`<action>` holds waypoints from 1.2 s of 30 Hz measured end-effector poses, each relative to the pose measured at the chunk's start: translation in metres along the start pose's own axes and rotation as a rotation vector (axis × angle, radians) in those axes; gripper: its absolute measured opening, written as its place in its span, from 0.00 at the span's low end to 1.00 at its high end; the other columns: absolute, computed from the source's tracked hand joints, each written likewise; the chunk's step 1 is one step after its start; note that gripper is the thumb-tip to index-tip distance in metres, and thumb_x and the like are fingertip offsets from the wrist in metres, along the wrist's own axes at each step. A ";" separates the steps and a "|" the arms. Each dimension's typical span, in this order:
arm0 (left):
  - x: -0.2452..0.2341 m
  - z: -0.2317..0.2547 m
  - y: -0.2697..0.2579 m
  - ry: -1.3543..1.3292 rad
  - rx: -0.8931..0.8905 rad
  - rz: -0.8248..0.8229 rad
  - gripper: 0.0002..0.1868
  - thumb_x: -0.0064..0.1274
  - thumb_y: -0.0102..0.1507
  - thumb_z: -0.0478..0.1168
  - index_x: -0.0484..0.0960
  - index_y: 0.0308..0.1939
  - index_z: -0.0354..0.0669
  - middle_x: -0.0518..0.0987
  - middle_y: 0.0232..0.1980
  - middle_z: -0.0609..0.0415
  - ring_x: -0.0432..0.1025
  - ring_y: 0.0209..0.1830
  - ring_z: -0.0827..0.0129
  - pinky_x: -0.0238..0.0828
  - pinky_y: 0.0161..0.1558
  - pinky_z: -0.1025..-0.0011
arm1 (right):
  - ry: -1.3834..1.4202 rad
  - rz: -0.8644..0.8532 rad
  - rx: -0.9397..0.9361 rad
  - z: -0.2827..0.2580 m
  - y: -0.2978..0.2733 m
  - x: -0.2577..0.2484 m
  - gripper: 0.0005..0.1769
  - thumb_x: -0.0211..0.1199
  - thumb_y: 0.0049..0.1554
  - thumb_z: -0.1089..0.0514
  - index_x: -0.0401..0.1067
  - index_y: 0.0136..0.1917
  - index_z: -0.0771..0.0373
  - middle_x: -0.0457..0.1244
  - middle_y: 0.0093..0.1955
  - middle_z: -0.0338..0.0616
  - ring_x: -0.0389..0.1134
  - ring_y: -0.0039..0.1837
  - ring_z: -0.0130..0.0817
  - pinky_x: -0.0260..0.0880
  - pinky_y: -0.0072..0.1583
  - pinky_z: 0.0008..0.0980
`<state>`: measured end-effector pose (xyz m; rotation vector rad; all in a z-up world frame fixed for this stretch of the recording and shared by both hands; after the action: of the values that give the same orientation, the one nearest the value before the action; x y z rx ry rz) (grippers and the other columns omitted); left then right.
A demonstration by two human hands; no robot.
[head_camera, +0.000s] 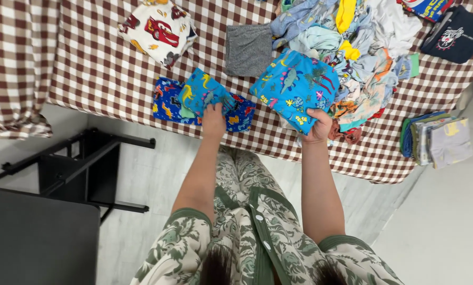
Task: The person picks up and folds various items of children's clothing by hand, placing the folded items into stacks on a bed.
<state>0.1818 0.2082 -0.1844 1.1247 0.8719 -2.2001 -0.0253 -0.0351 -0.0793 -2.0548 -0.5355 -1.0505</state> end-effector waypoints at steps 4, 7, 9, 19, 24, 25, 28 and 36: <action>0.015 -0.028 0.005 -0.173 -0.023 0.015 0.24 0.58 0.55 0.29 0.79 0.56 0.42 0.77 0.52 0.39 0.72 0.53 0.42 0.72 0.53 0.51 | 0.000 -0.037 0.074 0.000 -0.006 0.002 0.39 0.55 0.52 0.75 0.55 0.78 0.75 0.60 0.73 0.64 0.65 0.72 0.60 0.67 0.73 0.58; 0.015 -0.036 0.015 -0.199 0.009 -0.010 0.21 0.53 0.58 0.28 0.78 0.56 0.39 0.77 0.54 0.37 0.72 0.54 0.41 0.72 0.54 0.51 | -0.014 -0.063 0.106 0.004 -0.011 0.006 0.40 0.55 0.53 0.75 0.54 0.79 0.74 0.59 0.74 0.64 0.65 0.72 0.60 0.67 0.72 0.58; 0.003 -0.032 0.020 -0.202 0.061 -0.001 0.19 0.53 0.59 0.29 0.76 0.55 0.34 0.77 0.55 0.36 0.72 0.55 0.40 0.71 0.55 0.50 | -0.008 -0.062 0.130 0.012 -0.018 0.006 0.40 0.55 0.53 0.74 0.54 0.79 0.74 0.59 0.74 0.65 0.65 0.71 0.60 0.67 0.72 0.59; -0.179 -0.052 0.066 -0.408 -0.103 0.174 0.20 0.65 0.61 0.42 0.79 0.54 0.37 0.86 0.45 0.44 0.81 0.45 0.53 0.75 0.48 0.60 | 0.022 0.001 0.112 0.084 -0.037 0.003 0.39 0.56 0.52 0.74 0.56 0.77 0.74 0.61 0.72 0.63 0.66 0.71 0.58 0.68 0.71 0.59; -0.218 -0.118 0.114 -0.449 -0.124 0.245 0.21 0.66 0.61 0.38 0.80 0.56 0.38 0.86 0.48 0.45 0.82 0.46 0.59 0.77 0.50 0.64 | 0.030 0.044 0.080 0.143 -0.034 0.015 0.38 0.57 0.52 0.74 0.57 0.77 0.75 0.62 0.71 0.63 0.67 0.70 0.57 0.69 0.70 0.56; -0.218 -0.133 0.125 -0.458 -0.164 0.202 0.20 0.65 0.61 0.37 0.80 0.56 0.38 0.86 0.48 0.46 0.82 0.46 0.61 0.77 0.49 0.64 | 0.034 0.057 0.080 0.156 -0.032 0.017 0.39 0.57 0.52 0.73 0.57 0.76 0.74 0.62 0.71 0.62 0.67 0.70 0.57 0.69 0.70 0.56; -0.213 -0.169 0.158 -0.463 -0.189 0.156 0.21 0.65 0.60 0.35 0.81 0.57 0.39 0.85 0.50 0.47 0.81 0.47 0.64 0.77 0.49 0.66 | 0.047 0.091 0.084 0.190 -0.026 0.019 0.39 0.58 0.51 0.74 0.58 0.76 0.74 0.63 0.70 0.62 0.67 0.70 0.57 0.69 0.70 0.56; -0.193 -0.212 0.191 -0.539 -0.181 0.097 0.19 0.65 0.60 0.33 0.83 0.56 0.41 0.86 0.52 0.51 0.79 0.52 0.68 0.76 0.52 0.69 | 0.106 0.099 0.096 0.279 0.024 0.017 0.39 0.59 0.50 0.75 0.59 0.75 0.72 0.63 0.69 0.59 0.67 0.69 0.56 0.69 0.69 0.57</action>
<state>0.5214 0.2677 -0.1766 0.4396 0.7375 -2.1344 0.1400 0.1670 -0.1815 -1.9107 -0.4174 -1.0484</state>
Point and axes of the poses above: each hand's wrist, its own y-axis towards the middle knuckle, its own x-axis out of the palm, z = x × y, the point moved 7 cm from there along y, towards the middle knuckle
